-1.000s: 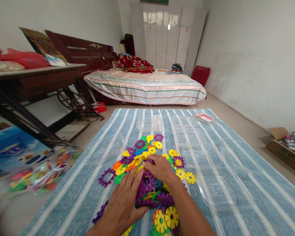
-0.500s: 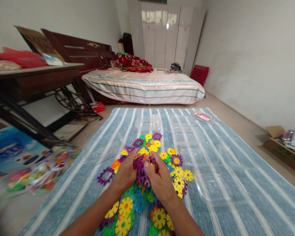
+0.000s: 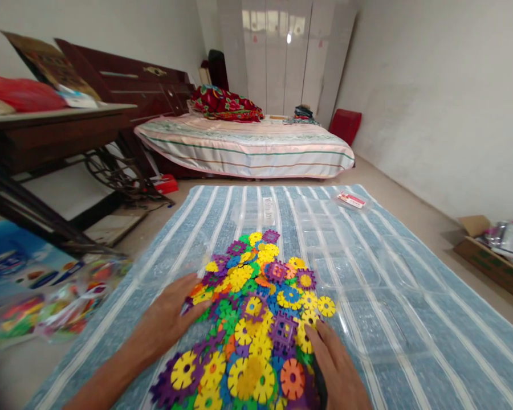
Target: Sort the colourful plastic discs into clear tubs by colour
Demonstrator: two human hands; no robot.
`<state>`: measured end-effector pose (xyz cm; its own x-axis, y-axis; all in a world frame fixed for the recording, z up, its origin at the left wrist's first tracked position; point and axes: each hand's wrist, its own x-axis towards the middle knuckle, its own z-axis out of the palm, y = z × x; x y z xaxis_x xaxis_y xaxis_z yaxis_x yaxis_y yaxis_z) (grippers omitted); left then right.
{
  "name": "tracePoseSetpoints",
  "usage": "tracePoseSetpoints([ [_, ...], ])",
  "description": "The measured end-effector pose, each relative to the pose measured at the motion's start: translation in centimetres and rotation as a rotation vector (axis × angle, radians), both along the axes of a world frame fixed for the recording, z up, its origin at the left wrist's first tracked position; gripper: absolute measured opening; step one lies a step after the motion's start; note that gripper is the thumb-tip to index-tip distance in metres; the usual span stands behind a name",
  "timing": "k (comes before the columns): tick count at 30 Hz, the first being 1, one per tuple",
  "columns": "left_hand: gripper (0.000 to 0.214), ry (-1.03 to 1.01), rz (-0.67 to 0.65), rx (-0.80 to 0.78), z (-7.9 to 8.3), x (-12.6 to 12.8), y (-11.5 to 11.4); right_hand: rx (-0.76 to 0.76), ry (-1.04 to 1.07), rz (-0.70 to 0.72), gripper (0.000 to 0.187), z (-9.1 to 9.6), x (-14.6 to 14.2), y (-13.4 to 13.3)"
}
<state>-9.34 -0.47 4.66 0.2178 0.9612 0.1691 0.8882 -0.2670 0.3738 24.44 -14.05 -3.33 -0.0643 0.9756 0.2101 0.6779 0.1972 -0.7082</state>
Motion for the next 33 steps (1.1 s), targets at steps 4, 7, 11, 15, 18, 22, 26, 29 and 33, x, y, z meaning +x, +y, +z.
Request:
tracePoseSetpoints([
  [4, 0.063, 0.08, 0.098, 0.085, -3.3, -2.0, -2.4, 0.012, -0.046, -0.102, 0.053, -3.6, -0.8, -1.4],
  [7, 0.063, 0.029, 0.076, 0.088, -4.2, -0.3, -3.5, 0.056, 0.026, -0.105, 0.066, -3.1, -4.1, -0.5],
  [11, 0.058, -0.082, 0.033, 0.034, -3.3, 3.2, -4.3, 0.083, 0.135, -0.099, 0.074, -1.0, -7.6, 1.9],
  [15, 0.06, -0.186, 0.104, -0.106, -1.5, 5.4, -4.6, 0.001, 0.307, -0.13, 0.076, 1.3, -8.9, 4.6],
  [18, 0.064, -0.316, 0.14, -0.233, -0.3, 6.5, -4.5, -0.061, 0.494, -0.095, 0.08, 2.9, -9.3, 6.7],
  [22, 0.069, -0.525, 0.117, -0.373, 0.4, 7.9, -4.0, -0.086, 0.671, -0.047, 0.08, 4.2, -9.9, 9.2],
  [26, 0.063, -0.631, 0.077, -0.37, 0.8, 8.8, -3.6, -0.073, 0.712, -0.041, 0.07, 5.1, -10.3, 10.2],
  [29, 0.06, -0.613, -0.005, -0.343, 1.2, 8.6, -3.7, -0.061, 0.8, 0.03, 0.069, 6.0, -10.2, 10.4],
  [33, 0.058, -0.389, -0.111, -0.26, 0.8, 7.0, -4.9, -0.004, 0.862, 0.058, 0.069, 7.1, -9.8, 11.5],
])
